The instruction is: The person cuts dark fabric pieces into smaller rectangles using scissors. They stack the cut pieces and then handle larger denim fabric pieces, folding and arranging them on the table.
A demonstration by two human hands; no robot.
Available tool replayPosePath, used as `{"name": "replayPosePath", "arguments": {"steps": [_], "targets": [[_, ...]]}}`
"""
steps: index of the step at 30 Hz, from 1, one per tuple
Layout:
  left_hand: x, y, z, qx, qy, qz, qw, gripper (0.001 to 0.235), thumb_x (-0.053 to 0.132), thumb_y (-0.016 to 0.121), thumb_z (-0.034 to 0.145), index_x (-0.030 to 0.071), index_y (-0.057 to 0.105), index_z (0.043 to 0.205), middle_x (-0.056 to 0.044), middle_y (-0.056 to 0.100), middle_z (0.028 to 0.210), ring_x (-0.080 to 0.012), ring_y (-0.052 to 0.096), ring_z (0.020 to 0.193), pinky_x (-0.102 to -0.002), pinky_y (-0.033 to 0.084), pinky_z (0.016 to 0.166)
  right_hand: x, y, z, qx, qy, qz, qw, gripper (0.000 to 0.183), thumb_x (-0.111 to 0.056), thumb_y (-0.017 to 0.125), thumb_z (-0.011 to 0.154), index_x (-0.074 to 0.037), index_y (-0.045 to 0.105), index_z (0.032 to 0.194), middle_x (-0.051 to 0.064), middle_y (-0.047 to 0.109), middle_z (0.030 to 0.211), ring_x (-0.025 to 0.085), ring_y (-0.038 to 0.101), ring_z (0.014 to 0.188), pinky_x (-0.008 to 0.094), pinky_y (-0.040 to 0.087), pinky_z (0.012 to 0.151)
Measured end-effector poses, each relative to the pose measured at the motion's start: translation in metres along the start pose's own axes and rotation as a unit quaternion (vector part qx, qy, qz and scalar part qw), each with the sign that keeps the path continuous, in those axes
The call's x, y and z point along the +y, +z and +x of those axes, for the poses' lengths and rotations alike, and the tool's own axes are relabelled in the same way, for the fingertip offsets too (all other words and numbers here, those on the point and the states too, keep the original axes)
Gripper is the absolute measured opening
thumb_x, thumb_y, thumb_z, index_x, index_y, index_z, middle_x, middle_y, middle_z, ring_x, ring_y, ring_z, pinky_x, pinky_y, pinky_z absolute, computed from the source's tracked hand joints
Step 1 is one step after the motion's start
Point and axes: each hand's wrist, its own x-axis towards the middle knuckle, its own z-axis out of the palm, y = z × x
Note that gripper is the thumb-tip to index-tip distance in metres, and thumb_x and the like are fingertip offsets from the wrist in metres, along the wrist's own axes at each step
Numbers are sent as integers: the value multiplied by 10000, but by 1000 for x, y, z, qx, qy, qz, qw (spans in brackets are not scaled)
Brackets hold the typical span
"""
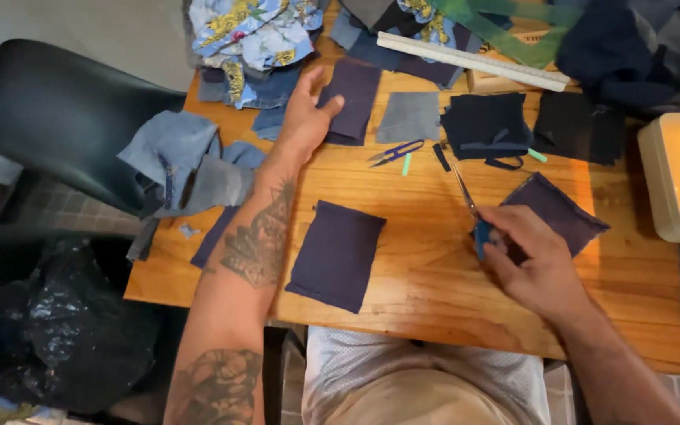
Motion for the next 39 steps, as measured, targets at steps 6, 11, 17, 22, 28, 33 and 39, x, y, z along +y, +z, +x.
{"name": "replayPosePath", "arguments": {"steps": [6,11,17,22,28,33,39], "targets": [[47,26,-19,49,-78,212,973,807,133,909,946,146,533,1661,-227,711,1542,-320,879,651,-426,769,524,11,0,-1,3,-15,-24,1000,487,-35,769,1036,-102,770,1518,83,754,1418,178,750,1047,295,569,958],[67,26,-32,24,-63,166,984,754,98,766,1037,206,483,1728,-150,635,1646,-286,863,586,-399,773,582,13,0,2,-27,-69,-24,997,460,-72,757,1056,-30,736,1514,159,752,1428,272,778,1189,345,589,1048],[48,27,-33,-37,7,202,979,875,26,797,1046,372,451,1771,-123,616,1768,-356,720,979,-483,616,721,8,2,-12,-105,-187,-190,958,506,-11,707,938,-139,780,1422,113,758,1527,314,790,1264,421,640,1026],[37,47,-39,9,76,412,908,869,213,833,1021,198,421,1785,-123,586,1758,-420,586,1549,-604,518,1161,-3,6,-21,-117,-196,-289,930,375,-112,702,1005,-69,780,1369,127,748,1589,359,783,1112,496,645,954],[80,46,-90,118,217,624,741,704,478,937,967,132,658,1512,-147,603,1526,-424,614,1251,-556,631,826,-12,-17,0,-152,-202,-338,906,289,-160,700,941,-158,790,1216,-30,786,1406,337,618,975,503,500,727],[132,7,-155,-249,49,476,842,629,307,905,954,176,316,776,-23,365,718,-250,448,705,-526,342,658,67,-72,25,28,56,-404,912,415,-267,817,1072,-10,849,1396,242,845,1247,521,736,1161,590,556,1022],[55,-24,-174,-200,62,521,827,554,266,1023,805,248,814,1318,-25,848,1045,-362,770,1152,-543,589,932,82,-78,40,-28,271,-270,923,161,-331,833,1061,-198,901,1121,93,888,1108,372,792,1161,511,540,997]]}}
